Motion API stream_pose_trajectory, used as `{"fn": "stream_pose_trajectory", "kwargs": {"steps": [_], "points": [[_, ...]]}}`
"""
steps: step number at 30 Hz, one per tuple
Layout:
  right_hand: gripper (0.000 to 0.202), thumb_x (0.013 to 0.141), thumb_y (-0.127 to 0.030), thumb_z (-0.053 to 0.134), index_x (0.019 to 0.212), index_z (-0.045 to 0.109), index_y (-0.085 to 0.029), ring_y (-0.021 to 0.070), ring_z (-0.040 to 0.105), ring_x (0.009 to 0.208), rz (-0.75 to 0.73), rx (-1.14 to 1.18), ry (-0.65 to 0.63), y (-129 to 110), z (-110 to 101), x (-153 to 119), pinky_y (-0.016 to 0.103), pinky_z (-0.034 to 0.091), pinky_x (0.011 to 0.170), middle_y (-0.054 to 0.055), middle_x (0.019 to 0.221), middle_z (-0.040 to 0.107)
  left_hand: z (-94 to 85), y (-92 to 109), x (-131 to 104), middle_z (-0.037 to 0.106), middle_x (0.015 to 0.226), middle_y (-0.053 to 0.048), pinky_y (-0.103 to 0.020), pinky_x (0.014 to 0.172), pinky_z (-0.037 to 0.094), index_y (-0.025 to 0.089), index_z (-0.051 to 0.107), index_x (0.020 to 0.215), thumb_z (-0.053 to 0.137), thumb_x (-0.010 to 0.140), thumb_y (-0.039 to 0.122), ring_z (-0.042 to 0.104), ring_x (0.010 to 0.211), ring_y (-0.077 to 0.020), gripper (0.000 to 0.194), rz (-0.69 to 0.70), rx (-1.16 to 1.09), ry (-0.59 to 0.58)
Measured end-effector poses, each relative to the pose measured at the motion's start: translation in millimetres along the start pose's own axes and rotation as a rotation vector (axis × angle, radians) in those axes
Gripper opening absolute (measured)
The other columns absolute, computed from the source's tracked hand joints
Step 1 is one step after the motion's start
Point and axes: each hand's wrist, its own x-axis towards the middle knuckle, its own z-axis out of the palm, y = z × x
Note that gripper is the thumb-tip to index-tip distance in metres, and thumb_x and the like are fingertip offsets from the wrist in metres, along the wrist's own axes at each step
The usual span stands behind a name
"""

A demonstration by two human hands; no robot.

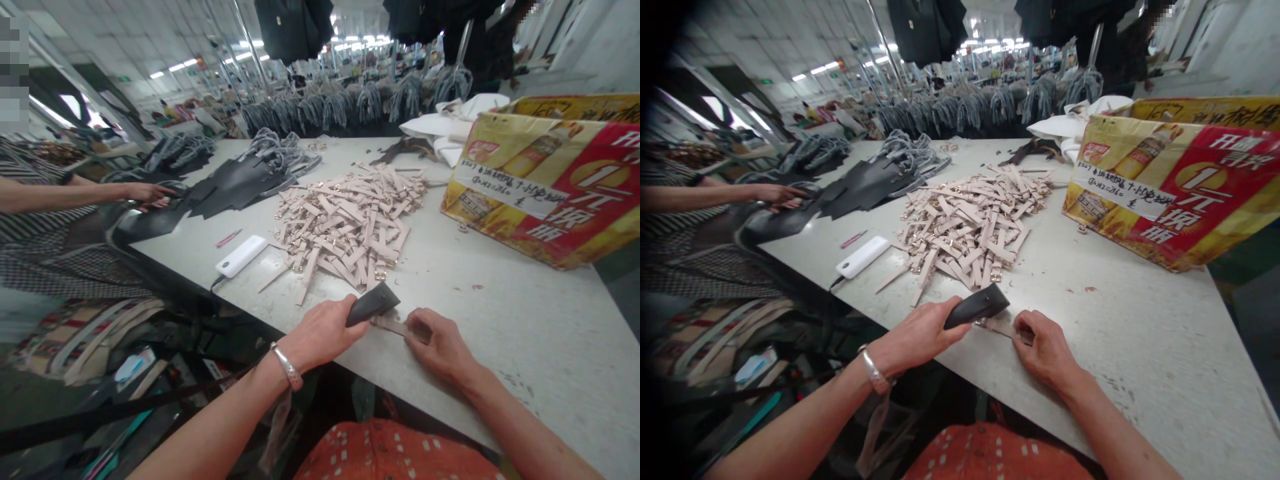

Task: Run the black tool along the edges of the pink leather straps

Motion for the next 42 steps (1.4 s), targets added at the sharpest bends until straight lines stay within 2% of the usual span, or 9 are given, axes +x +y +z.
{"fn": "stream_pose_trajectory", "kwargs": {"steps": [4, 9, 12, 16, 20, 25, 31, 38, 42], "points": [[0.008, 0.072, -0.016, 0.053, 0.077, 0.058, -0.019, 0.015, 0.052, 0.067, -0.023, 0.002, -0.008, 0.7, -1.3, 0.1, 0.026, 0.04, 0.063, 0.001, 0.073, 0.059, -7.6, -21.0, -15.8, 0.063, 0.076, -0.001, -0.024, 0.06, 0.04, 0.021, 0.055, 0.096, 0.04, 0.085, 0.048, 0.06, 0.07, -0.0167, 0.033, -0.092, -0.052, -0.027], [0.01, 0.072, -0.018, 0.055, 0.079, 0.061, -0.02, 0.0158, 0.054, 0.069, -0.055, 0.023, -0.019, 4.4, -1.3, 0.2, 0.027, 0.041, 0.064, 0.002, 0.075, 0.06, -5.0, -37.5, -36.2, 0.064, 0.083, -0.001, -0.025, 0.068, 0.043, 0.022, 0.056, 0.098, 0.042, 0.084, 0.05, 0.061, 0.076, -0.0173, 0.034, -0.087, -0.095, -0.106], [0.01, 0.072, -0.018, 0.055, 0.08, 0.061, -0.02, 0.0162, 0.055, 0.07, -0.068, 0.027, -0.024, 6.2, -1.7, 0.5, 0.027, 0.042, 0.065, 0.002, 0.076, 0.061, 1.3, -34.1, -34.8, 0.064, 0.083, -0.002, -0.025, 0.068, 0.043, 0.022, 0.055, 0.099, 0.041, 0.085, 0.05, 0.061, 0.078, -0.0181, 0.035, -0.077, -0.079, -0.111], [0.01, 0.073, -0.02, 0.055, 0.081, 0.061, -0.02, 0.0167, 0.056, 0.071, -0.072, 0.022, -0.035, 5.7, -2.3, 1.3, 0.028, 0.043, 0.066, 0.003, 0.077, 0.062, 5.8, -21.1, -19.0, 0.063, 0.08, -0.003, -0.024, 0.061, 0.042, 0.02, 0.055, 0.096, 0.04, 0.086, 0.048, 0.062, 0.073, -0.0182, 0.033, -0.078, -0.051, -0.075], [0.011, 0.077, -0.02, 0.053, 0.084, 0.062, -0.02, 0.018, 0.056, 0.076, -0.096, -0.005, -0.028, 3.5, -1.7, -0.8, 0.03, 0.044, 0.069, 0.004, 0.081, 0.063, 6.9, -14.5, -8.6, 0.064, 0.08, -0.004, -0.025, 0.062, 0.042, 0.019, 0.054, 0.096, 0.041, 0.086, 0.045, 0.062, 0.073, -0.0181, 0.031, -0.055, -0.05, -0.032], [0.024, 0.078, -0.033, 0.06, 0.099, 0.062, -0.02, 0.0215, 0.056, 0.086, -0.065, -0.119, -0.015, 0.8, -6.9, -5.4, 0.033, 0.044, 0.075, 0.007, 0.093, 0.062, 11.9, -18.3, -11.4, 0.065, 0.08, -0.004, -0.024, 0.061, 0.043, 0.019, 0.055, 0.094, 0.041, 0.086, 0.045, 0.062, 0.074, -0.0179, 0.031, -0.052, -0.127, -0.026], [0.018, 0.078, -0.035, 0.06, 0.089, 0.067, -0.022, 0.0216, 0.055, 0.08, -0.034, -0.259, -0.093, -3.9, -12.8, -4.4, 0.034, 0.041, 0.072, 0.006, 0.084, 0.061, 18.4, -19.6, -17.2, 0.065, 0.082, -0.004, -0.025, 0.063, 0.043, 0.019, 0.055, 0.095, 0.042, 0.085, 0.045, 0.063, 0.075, -0.0184, 0.031, -0.05, -0.128, -0.019], [0.02, 0.079, -0.032, 0.059, 0.094, 0.068, -0.023, 0.0205, 0.056, 0.08, -0.055, -0.155, -0.093, 5.0, -5.6, -3.4, 0.033, 0.042, 0.073, 0.005, 0.085, 0.063, 2.1, -18.9, -30.7, 0.065, 0.08, -0.003, -0.026, 0.064, 0.043, 0.022, 0.054, 0.097, 0.043, 0.084, 0.044, 0.062, 0.075, -0.0197, 0.028, 0.016, 0.004, -0.028], [0.019, 0.08, -0.033, 0.061, 0.094, 0.069, -0.025, 0.0199, 0.056, 0.079, -0.073, -0.103, -0.142, 8.2, -7.0, -0.9, 0.032, 0.041, 0.072, 0.004, 0.083, 0.063, -14.4, -9.7, -33.4, 0.065, 0.079, -0.003, -0.027, 0.066, 0.043, 0.023, 0.055, 0.096, 0.047, 0.082, 0.043, 0.063, 0.078, -0.0213, 0.026, 0.093, 0.083, -0.109]]}}
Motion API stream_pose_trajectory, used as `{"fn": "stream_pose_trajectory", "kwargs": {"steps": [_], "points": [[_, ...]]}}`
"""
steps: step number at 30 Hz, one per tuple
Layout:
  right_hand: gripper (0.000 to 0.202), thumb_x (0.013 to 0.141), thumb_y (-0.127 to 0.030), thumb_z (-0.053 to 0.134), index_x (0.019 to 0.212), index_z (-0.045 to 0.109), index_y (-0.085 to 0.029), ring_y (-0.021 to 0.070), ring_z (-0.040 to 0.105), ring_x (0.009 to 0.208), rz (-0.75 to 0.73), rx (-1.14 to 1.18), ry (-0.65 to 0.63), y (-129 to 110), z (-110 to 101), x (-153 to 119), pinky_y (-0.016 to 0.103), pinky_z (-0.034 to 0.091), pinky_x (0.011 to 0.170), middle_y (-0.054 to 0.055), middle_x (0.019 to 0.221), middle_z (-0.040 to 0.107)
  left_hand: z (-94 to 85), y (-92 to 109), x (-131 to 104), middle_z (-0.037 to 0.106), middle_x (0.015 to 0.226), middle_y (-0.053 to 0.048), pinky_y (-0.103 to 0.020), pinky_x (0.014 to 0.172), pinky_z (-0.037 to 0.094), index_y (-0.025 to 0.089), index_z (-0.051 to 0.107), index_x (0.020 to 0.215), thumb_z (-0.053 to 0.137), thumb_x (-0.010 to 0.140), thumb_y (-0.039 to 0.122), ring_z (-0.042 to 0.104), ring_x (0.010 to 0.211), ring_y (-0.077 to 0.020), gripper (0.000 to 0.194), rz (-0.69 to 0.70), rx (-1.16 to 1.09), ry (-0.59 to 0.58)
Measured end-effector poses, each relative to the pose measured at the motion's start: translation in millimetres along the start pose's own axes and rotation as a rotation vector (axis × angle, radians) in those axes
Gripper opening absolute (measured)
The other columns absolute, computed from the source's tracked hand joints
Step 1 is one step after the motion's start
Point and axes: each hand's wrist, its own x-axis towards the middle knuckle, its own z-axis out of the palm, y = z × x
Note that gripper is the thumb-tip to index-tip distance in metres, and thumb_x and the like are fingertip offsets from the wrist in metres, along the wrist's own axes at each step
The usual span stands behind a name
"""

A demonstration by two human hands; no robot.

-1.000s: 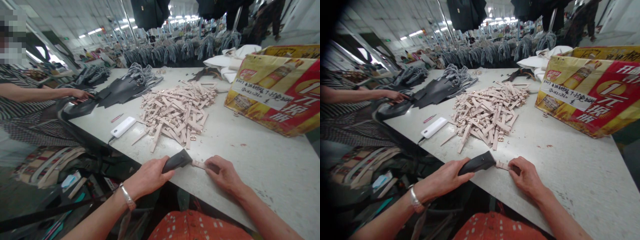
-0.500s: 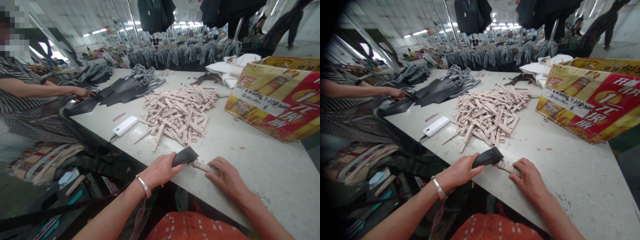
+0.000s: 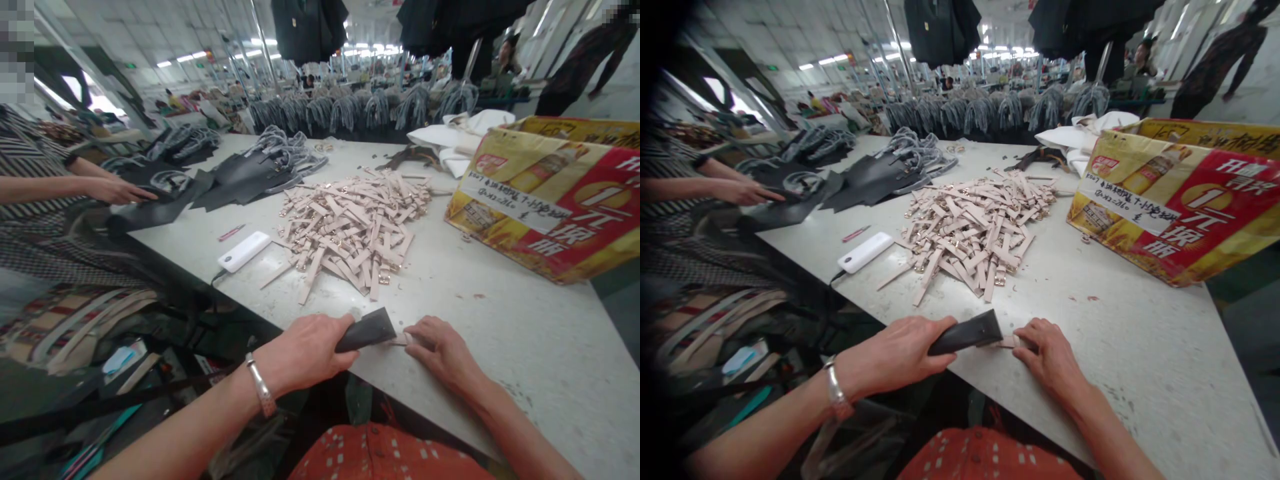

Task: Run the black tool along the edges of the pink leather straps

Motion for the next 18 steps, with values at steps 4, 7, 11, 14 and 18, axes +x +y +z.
{"fn": "stream_pose_trajectory", "kwargs": {"steps": [4, 7, 11, 14, 18], "points": [[0.018, 0.08, -0.034, 0.061, 0.094, 0.07, -0.026, 0.0201, 0.055, 0.079, -0.012, 0.017, -0.018, 0.4, -1.5, 0.9, 0.032, 0.041, 0.072, 0.004, 0.083, 0.062, -12.4, 8.0, 10.3, 0.066, 0.076, -0.005, -0.03, 0.064, 0.044, 0.022, 0.057, 0.091, 0.048, 0.079, 0.042, 0.064, 0.076, -0.0241, 0.025, 0.056, 0.092, -0.097], [0.018, 0.082, -0.035, 0.06, 0.093, 0.07, -0.026, 0.0206, 0.055, 0.081, -0.011, 0.023, -0.034, -0.4, -2.1, 0.8, 0.033, 0.04, 0.074, 0.005, 0.085, 0.062, -16.9, 13.2, 25.1, 0.067, 0.077, -0.007, -0.03, 0.062, 0.044, 0.021, 0.059, 0.09, 0.047, 0.079, 0.041, 0.064, 0.075, -0.0252, 0.026, 0.102, 0.121, -0.121], [0.019, 0.083, -0.035, 0.057, 0.095, 0.069, -0.025, 0.0206, 0.054, 0.082, -0.017, 0.057, -0.046, -3.0, -4.8, 1.2, 0.033, 0.04, 0.074, 0.005, 0.085, 0.061, -18.2, 17.5, 42.2, 0.067, 0.081, -0.008, -0.029, 0.059, 0.044, 0.019, 0.061, 0.092, 0.047, 0.076, 0.043, 0.063, 0.073, -0.0245, 0.031, 0.122, 0.118, -0.142], [0.018, 0.083, -0.033, 0.057, 0.095, 0.068, -0.024, 0.0201, 0.054, 0.083, -0.014, 0.067, -0.055, -5.1, -6.9, 1.9, 0.032, 0.039, 0.073, 0.005, 0.084, 0.06, -15.8, 14.7, 44.9, 0.067, 0.079, -0.007, -0.028, 0.057, 0.042, 0.019, 0.061, 0.091, 0.049, 0.075, 0.045, 0.061, 0.068, -0.0215, 0.033, 0.102, 0.06, -0.166], [0.016, 0.081, -0.03, 0.059, 0.092, 0.068, -0.022, 0.0198, 0.053, 0.082, -0.015, 0.046, -0.046, -3.6, -5.3, 1.8, 0.032, 0.039, 0.074, 0.005, 0.084, 0.06, -6.1, 3.0, 34.6, 0.065, 0.079, -0.004, -0.026, 0.061, 0.043, 0.018, 0.059, 0.092, 0.044, 0.08, 0.047, 0.059, 0.069, -0.0182, 0.035, 0.069, -0.087, -0.074]]}}
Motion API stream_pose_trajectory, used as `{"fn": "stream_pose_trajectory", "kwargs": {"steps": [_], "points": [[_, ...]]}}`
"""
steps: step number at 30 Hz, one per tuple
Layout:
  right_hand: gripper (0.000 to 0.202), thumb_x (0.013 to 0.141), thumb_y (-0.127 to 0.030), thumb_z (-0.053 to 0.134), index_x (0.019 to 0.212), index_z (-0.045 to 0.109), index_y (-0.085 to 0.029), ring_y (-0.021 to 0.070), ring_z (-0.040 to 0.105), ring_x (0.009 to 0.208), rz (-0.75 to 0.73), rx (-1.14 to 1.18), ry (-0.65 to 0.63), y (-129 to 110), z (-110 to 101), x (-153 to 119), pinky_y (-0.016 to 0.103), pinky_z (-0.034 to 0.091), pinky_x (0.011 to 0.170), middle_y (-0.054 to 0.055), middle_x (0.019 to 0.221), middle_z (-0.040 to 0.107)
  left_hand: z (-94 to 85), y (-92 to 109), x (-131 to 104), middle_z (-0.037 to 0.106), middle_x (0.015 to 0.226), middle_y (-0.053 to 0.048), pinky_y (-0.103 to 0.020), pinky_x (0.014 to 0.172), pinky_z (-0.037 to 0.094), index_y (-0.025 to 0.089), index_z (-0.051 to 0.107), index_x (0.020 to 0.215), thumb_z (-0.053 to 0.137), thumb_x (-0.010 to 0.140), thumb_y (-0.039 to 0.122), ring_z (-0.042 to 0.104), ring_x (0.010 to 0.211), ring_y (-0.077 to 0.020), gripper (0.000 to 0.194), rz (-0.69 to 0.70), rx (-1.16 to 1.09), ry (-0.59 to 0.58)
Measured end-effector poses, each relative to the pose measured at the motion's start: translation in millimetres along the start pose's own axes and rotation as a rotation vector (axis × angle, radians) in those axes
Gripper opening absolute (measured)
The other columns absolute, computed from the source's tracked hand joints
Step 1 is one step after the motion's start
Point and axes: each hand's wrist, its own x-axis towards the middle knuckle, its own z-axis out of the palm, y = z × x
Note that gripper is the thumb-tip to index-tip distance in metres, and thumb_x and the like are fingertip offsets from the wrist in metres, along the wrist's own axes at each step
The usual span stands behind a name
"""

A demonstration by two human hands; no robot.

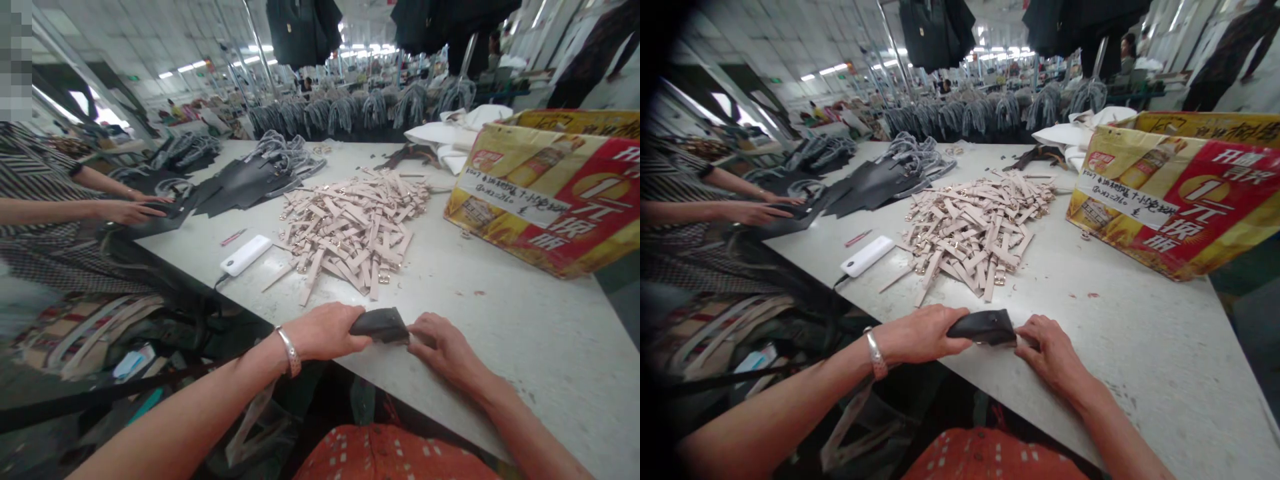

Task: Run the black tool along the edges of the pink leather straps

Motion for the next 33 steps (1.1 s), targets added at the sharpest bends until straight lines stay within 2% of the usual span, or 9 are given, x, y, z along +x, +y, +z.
{"fn": "stream_pose_trajectory", "kwargs": {"steps": [3, 9, 16, 23, 30, 33], "points": [[0.019, 0.079, -0.029, 0.061, 0.095, 0.068, -0.022, 0.0201, 0.054, 0.084, -0.002, -0.009, 0.028, 4.3, 2.7, -0.8, 0.032, 0.04, 0.074, 0.005, 0.087, 0.061, 8.0, -12.0, -14.9, 0.063, 0.08, -0.003, -0.024, 0.061, 0.042, 0.019, 0.058, 0.094, 0.043, 0.082, 0.045, 0.058, 0.069, -0.0164, 0.032, -0.087, -0.1, 0.077], [0.02, 0.08, -0.031, 0.061, 0.097, 0.069, -0.025, 0.0199, 0.055, 0.081, 0.001, -0.013, 0.01, 6.8, 1.9, -1.2, 0.031, 0.04, 0.073, 0.005, 0.086, 0.062, 16.5, -26.8, -43.3, 0.063, 0.081, -0.002, -0.025, 0.069, 0.043, 0.022, 0.058, 0.095, 0.047, 0.081, 0.045, 0.059, 0.076, -0.0172, 0.03, -0.147, -0.125, 0.031], [0.02, 0.081, -0.035, 0.06, 0.096, 0.069, -0.025, 0.0204, 0.055, 0.083, 0.005, -0.056, -0.037, -2.0, 2.9, 5.0, 0.032, 0.039, 0.075, 0.005, 0.088, 0.062, 22.2, -25.6, -37.8, 0.062, 0.076, -0.001, -0.022, 0.059, 0.041, 0.02, 0.059, 0.094, 0.048, 0.08, 0.044, 0.058, 0.068, -0.0158, 0.029, -0.165, -0.19, 0.016], [0.022, 0.087, -0.038, 0.052, 0.098, 0.065, -0.023, 0.0197, 0.054, 0.086, -0.035, -0.095, -0.091, -15.1, 3.2, 13.1, 0.029, 0.04, 0.075, 0.006, 0.091, 0.06, 27.8, -22.5, -41.0, 0.064, 0.075, 0.0, -0.021, 0.056, 0.041, 0.02, 0.06, 0.095, 0.046, 0.08, 0.043, 0.059, 0.063, -0.015, 0.031, -0.182, -0.251, 0.049], [0.026, 0.09, -0.042, 0.045, 0.094, 0.062, -0.022, 0.017, 0.055, 0.076, -0.032, -0.166, -0.13, -22.5, 3.6, 8.0, 0.026, 0.037, 0.066, 0.003, 0.083, 0.058, 43.9, -32.2, -42.1, 0.065, 0.085, -0.002, -0.024, 0.07, 0.044, 0.021, 0.059, 0.096, 0.048, 0.08, 0.043, 0.061, 0.079, -0.0188, 0.03, -0.151, -0.289, 0.141], [0.03, 0.089, -0.044, 0.045, 0.088, 0.064, -0.021, 0.0165, 0.054, 0.072, -0.001, -0.083, -0.102, -20.5, -2.3, 12.4, 0.026, 0.036, 0.065, 0.003, 0.078, 0.058, 47.5, -35.3, -48.4, 0.065, 0.085, -0.002, -0.025, 0.071, 0.043, 0.021, 0.06, 0.095, 0.048, 0.08, 0.044, 0.061, 0.079, -0.019, 0.029, -0.17, -0.293, 0.181]]}}
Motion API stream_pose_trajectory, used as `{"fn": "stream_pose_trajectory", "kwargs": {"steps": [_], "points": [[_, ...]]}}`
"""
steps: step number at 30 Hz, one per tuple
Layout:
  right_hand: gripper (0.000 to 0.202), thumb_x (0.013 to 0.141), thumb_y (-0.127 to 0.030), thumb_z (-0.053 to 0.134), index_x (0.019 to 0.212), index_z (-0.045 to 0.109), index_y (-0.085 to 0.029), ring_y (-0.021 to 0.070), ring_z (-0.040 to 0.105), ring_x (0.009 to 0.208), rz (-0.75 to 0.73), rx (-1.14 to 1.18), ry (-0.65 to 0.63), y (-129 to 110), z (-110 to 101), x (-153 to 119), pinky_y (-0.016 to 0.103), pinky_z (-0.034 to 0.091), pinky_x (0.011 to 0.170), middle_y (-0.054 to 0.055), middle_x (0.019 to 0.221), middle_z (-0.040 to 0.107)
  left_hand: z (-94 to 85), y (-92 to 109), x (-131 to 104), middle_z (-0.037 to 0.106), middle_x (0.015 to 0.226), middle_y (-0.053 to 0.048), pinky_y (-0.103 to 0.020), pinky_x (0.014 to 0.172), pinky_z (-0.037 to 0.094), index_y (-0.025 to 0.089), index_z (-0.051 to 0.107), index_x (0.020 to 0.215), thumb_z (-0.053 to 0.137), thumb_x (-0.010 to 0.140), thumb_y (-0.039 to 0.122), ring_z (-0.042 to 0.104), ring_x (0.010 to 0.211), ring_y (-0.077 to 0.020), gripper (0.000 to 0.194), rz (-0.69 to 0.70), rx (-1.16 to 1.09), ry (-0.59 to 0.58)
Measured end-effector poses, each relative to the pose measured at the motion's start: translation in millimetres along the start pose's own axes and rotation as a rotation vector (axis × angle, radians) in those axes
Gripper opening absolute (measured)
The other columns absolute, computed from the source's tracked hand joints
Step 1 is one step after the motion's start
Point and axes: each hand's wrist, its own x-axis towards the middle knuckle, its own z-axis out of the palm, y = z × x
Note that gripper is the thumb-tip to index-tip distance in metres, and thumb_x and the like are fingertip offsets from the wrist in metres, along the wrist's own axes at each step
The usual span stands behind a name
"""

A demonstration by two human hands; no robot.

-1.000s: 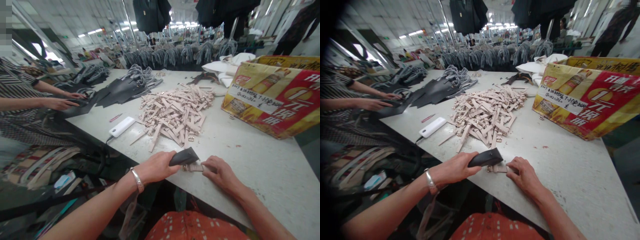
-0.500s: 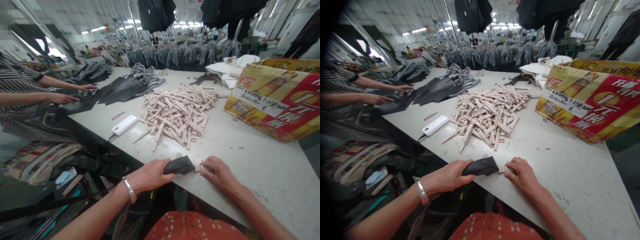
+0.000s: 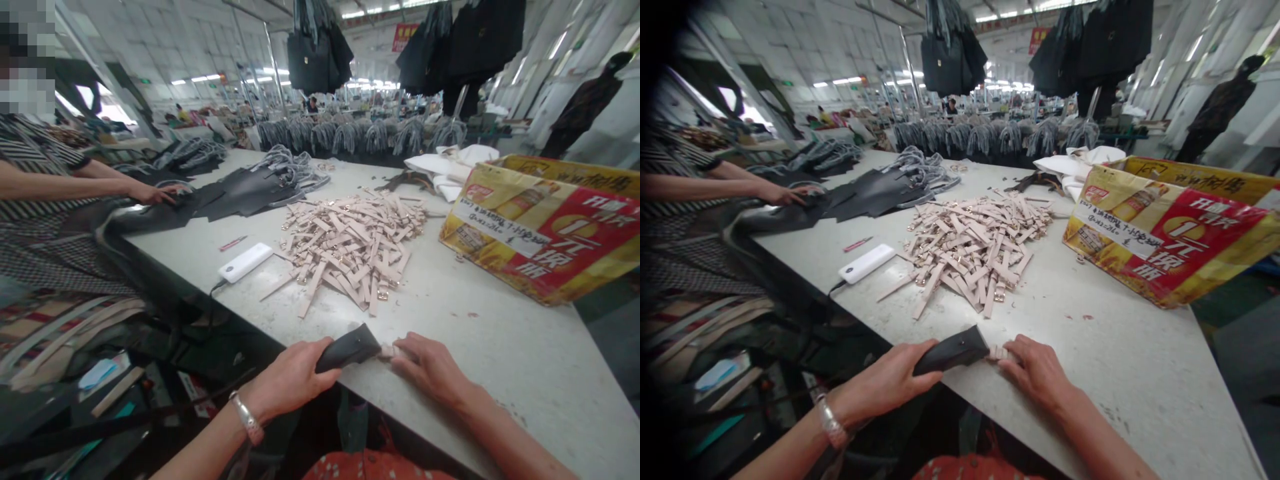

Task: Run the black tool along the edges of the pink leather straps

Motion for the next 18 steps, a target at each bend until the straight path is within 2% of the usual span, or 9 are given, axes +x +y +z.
{"fn": "stream_pose_trajectory", "kwargs": {"steps": [4, 7, 9, 11, 15, 18], "points": [[0.039, 0.085, -0.051, 0.046, 0.077, 0.065, -0.017, 0.0157, 0.052, 0.067, 0.156, 0.336, 0.053, 7.0, -11.4, 9.4, 0.025, 0.036, 0.06, 0.002, 0.069, 0.058, -2.6, -1.8, -10.4, 0.064, 0.077, 0.0, -0.023, 0.062, 0.04, 0.022, 0.059, 0.095, 0.043, 0.083, 0.045, 0.06, 0.073, -0.0178, 0.03, -0.052, -0.015, 0.035], [0.048, 0.082, -0.058, 0.047, 0.059, 0.053, -0.016, 0.009, 0.037, 0.047, 0.376, 0.625, 0.052, 5.4, -13.2, 11.4, 0.022, 0.025, 0.045, -0.004, 0.049, 0.041, -2.7, -2.7, -14.0, 0.063, 0.075, 0.001, -0.023, 0.06, 0.039, 0.022, 0.059, 0.096, 0.042, 0.083, 0.044, 0.059, 0.069, -0.0163, 0.031, -0.069, -0.053, 0.054], [0.049, 0.079, -0.06, 0.049, 0.058, 0.049, -0.016, 0.0056, 0.026, 0.041, 0.473, 0.825, 0.039, 0.5, -11.8, 9.9, 0.021, 0.016, 0.041, -0.007, 0.047, 0.033, -1.3, -3.5, -14.7, 0.062, 0.074, 0.002, -0.023, 0.061, 0.039, 0.022, 0.059, 0.098, 0.043, 0.082, 0.043, 0.058, 0.068, -0.0156, 0.032, -0.079, -0.072, 0.056], [0.046, 0.077, -0.06, 0.054, 0.066, 0.053, -0.015, 0.0038, 0.024, 0.039, 0.511, 0.994, 0.026, -5.4, -9.9, 7.9, 0.02, 0.014, 0.038, -0.007, 0.05, 0.039, 0.4, -4.0, -15.3, 0.062, 0.074, 0.002, -0.022, 0.061, 0.038, 0.022, 0.058, 0.101, 0.042, 0.083, 0.043, 0.058, 0.068, -0.0152, 0.032, -0.079, -0.081, 0.052], [0.044, 0.075, -0.058, 0.059, 0.079, 0.057, -0.015, 0.0025, 0.028, 0.035, 0.551, 1.21, -0.003, -13.6, -10.7, 7.7, 0.017, 0.017, 0.035, -0.006, 0.053, 0.047, 4.4, -5.7, -17.9, 0.064, 0.076, 0.002, -0.022, 0.062, 0.039, 0.024, 0.057, 0.102, 0.042, 0.084, 0.043, 0.06, 0.07, -0.0158, 0.03, -0.072, -0.08, 0.053], [0.042, 0.075, -0.058, 0.059, 0.073, 0.055, -0.016, 0.0023, 0.028, 0.035, 0.504, 1.208, 0.061, -13.6, -33.3, 10.3, 0.017, 0.018, 0.035, -0.006, 0.052, 0.046, 8.3, -9.6, -20.2, 0.064, 0.077, 0.001, -0.024, 0.066, 0.04, 0.025, 0.056, 0.105, 0.043, 0.084, 0.046, 0.06, 0.073, -0.0169, 0.032, -0.085, -0.064, 0.057]]}}
